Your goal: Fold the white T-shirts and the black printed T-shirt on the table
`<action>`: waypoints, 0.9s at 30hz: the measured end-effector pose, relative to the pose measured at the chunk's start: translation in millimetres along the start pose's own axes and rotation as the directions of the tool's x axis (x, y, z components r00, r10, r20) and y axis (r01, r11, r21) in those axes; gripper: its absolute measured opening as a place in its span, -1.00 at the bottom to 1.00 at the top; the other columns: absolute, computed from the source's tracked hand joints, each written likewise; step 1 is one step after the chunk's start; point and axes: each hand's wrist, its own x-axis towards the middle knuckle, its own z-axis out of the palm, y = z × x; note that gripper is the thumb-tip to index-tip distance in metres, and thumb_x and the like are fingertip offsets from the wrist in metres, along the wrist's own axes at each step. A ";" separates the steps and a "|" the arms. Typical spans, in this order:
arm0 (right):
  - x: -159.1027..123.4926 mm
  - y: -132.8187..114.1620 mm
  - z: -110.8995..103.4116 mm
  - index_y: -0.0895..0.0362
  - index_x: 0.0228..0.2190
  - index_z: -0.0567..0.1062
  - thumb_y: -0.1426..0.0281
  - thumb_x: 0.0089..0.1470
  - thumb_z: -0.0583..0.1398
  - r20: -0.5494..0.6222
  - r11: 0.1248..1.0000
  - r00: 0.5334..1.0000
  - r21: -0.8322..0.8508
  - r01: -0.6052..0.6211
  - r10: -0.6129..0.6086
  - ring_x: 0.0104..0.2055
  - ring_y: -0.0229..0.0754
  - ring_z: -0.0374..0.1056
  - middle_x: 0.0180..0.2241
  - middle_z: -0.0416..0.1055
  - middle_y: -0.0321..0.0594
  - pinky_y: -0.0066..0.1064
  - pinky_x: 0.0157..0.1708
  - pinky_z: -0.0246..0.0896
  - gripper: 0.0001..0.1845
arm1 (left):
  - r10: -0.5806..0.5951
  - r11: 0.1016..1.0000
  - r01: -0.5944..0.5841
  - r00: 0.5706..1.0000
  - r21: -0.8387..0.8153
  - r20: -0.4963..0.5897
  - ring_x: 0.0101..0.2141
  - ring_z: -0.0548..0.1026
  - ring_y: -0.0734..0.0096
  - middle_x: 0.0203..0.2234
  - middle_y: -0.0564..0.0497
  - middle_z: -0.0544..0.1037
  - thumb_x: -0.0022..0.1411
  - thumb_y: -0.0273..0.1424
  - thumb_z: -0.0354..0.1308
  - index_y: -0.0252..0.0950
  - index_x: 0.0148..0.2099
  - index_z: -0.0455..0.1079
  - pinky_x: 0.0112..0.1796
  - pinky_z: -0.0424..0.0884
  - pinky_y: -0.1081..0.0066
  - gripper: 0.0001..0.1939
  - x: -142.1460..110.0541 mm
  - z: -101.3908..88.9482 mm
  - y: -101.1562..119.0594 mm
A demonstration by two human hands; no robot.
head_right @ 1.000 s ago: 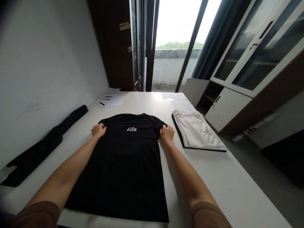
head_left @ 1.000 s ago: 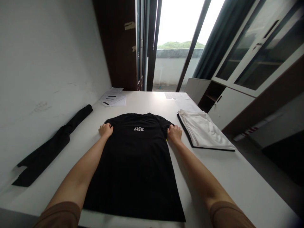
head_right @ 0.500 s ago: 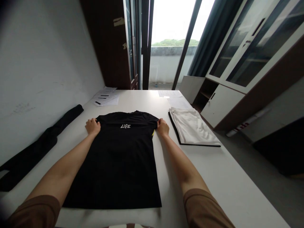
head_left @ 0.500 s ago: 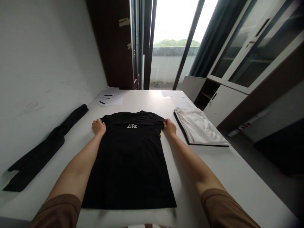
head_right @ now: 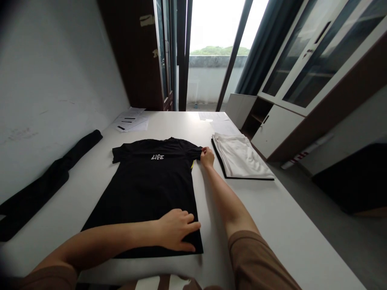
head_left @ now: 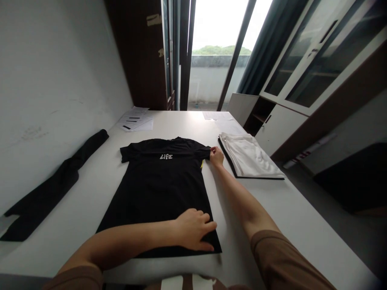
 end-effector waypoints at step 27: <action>-8.6 -79.8 23.0 0.07 0.00 0.56 0.33 0.31 0.12 0.343 0.858 0.823 -0.082 0.507 -0.454 0.11 -0.02 0.28 0.05 0.45 -0.08 -0.24 0.17 0.10 -0.69 | -0.796 0.572 0.786 0.462 -0.236 -0.391 0.02 0.45 0.10 -0.04 -0.14 0.52 0.35 -0.43 0.07 -0.25 -0.05 0.51 0.13 0.34 0.17 -0.78 -51.7 -47.0 -286.3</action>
